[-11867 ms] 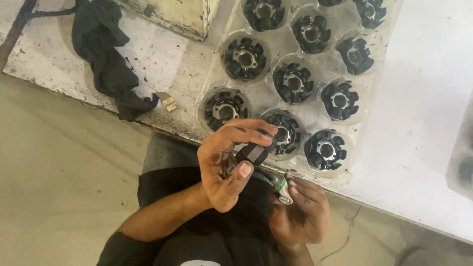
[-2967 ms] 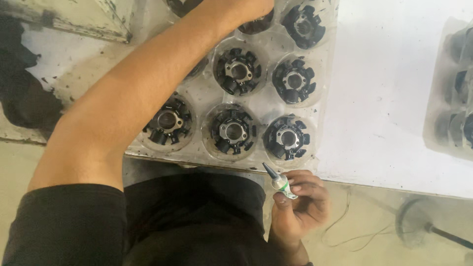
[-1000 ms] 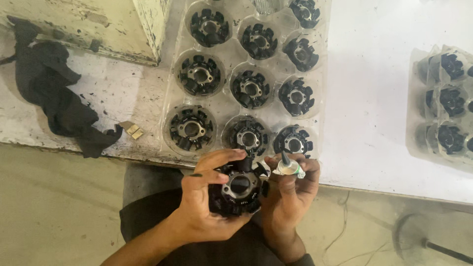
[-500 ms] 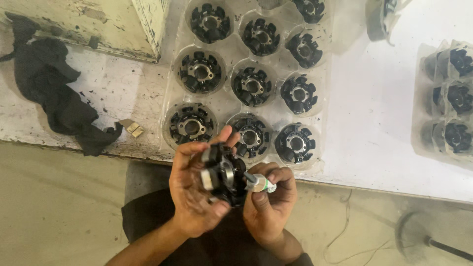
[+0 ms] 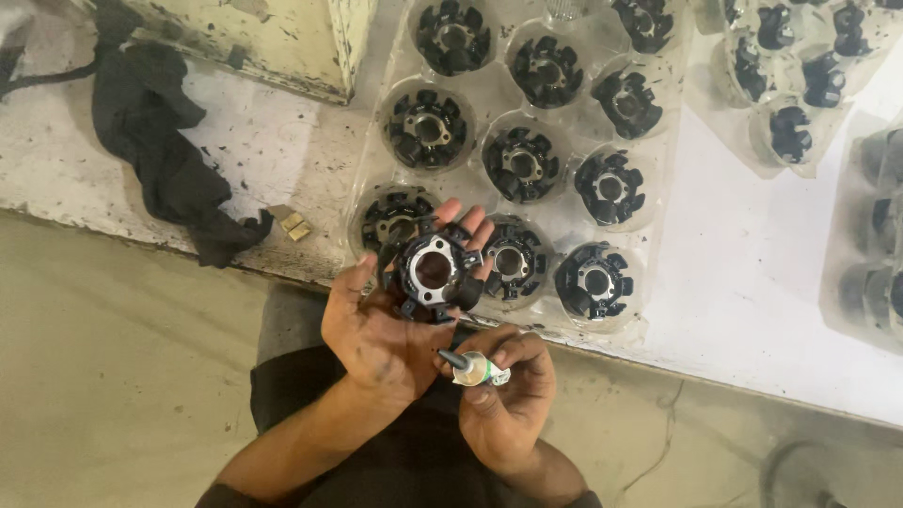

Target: The person picks up a motor rotor from a blister tray, applies adhesive from a small glue bottle onto the rotor's hub, rotates the rotor to spread the adhesive, and places it back into the tray, repeating this for multiple rotors.

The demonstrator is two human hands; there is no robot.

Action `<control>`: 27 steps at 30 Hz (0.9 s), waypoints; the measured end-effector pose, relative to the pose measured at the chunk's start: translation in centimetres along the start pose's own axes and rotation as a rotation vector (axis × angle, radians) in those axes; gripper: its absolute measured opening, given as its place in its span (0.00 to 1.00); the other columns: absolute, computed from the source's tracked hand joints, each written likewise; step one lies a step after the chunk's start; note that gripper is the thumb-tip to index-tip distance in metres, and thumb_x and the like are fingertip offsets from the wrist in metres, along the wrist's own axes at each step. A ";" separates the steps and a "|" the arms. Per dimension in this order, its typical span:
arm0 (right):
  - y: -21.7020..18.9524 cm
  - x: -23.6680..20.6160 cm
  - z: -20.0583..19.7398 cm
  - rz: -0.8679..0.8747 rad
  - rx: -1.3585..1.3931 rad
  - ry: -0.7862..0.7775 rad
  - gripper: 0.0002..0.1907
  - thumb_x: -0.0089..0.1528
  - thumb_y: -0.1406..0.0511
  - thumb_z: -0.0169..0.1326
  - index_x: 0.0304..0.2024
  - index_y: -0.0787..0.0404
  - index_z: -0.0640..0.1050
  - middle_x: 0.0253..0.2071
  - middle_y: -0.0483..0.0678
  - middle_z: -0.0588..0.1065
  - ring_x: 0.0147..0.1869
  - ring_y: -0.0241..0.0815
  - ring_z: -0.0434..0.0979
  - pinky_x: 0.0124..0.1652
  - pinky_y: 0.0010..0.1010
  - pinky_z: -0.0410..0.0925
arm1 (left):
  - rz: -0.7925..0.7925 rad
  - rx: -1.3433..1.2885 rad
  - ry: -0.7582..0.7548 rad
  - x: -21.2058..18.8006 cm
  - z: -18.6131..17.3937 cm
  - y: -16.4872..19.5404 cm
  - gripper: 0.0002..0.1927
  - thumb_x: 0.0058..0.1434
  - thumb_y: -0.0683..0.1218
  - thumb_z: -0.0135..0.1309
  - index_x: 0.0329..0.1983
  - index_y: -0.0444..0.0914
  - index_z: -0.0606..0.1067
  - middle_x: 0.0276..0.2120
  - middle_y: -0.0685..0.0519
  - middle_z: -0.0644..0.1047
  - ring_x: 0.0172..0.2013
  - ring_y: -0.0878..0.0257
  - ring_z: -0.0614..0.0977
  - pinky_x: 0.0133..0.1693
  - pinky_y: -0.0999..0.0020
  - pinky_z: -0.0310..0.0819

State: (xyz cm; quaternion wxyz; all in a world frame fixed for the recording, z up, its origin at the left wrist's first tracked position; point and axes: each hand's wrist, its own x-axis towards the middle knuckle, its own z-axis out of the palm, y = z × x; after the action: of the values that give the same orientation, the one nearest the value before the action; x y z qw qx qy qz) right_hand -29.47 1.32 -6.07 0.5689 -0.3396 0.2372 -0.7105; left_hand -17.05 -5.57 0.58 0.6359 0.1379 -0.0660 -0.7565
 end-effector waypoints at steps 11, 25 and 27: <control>-1.4 1.5 -1.7 -0.272 -0.411 0.054 0.19 0.60 0.71 0.68 0.46 0.63 0.71 0.39 0.52 0.72 0.44 0.50 0.77 0.45 0.36 0.72 | 0.192 0.153 -0.186 0.5 -1.9 0.6 0.30 0.78 0.57 0.45 0.70 0.30 0.62 0.61 0.34 0.71 0.58 0.46 0.77 0.60 0.53 0.72; -2.7 0.9 -0.1 -0.559 -1.221 -0.098 0.14 0.55 0.76 0.57 0.39 0.63 0.68 0.41 0.51 0.71 0.45 0.49 0.78 0.45 0.38 0.76 | 0.506 0.861 -0.345 -1.4 -2.0 2.0 0.24 0.78 0.55 0.48 0.56 0.28 0.72 0.56 0.37 0.76 0.54 0.57 0.79 0.60 0.66 0.72; -2.8 0.9 0.0 -0.548 -1.236 -0.126 0.14 0.54 0.77 0.57 0.39 0.64 0.69 0.41 0.52 0.71 0.45 0.49 0.78 0.46 0.38 0.75 | 0.542 0.919 -0.349 -1.4 -1.9 2.3 0.22 0.77 0.55 0.48 0.55 0.28 0.73 0.55 0.37 0.77 0.54 0.56 0.80 0.59 0.67 0.73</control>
State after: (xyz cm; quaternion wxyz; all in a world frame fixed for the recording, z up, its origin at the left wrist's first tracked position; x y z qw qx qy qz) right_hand -31.36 1.10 -3.85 0.0825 -0.6908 0.4717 -0.5417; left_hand -14.13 -4.51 -0.44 0.6616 0.2516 -0.5264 -0.4710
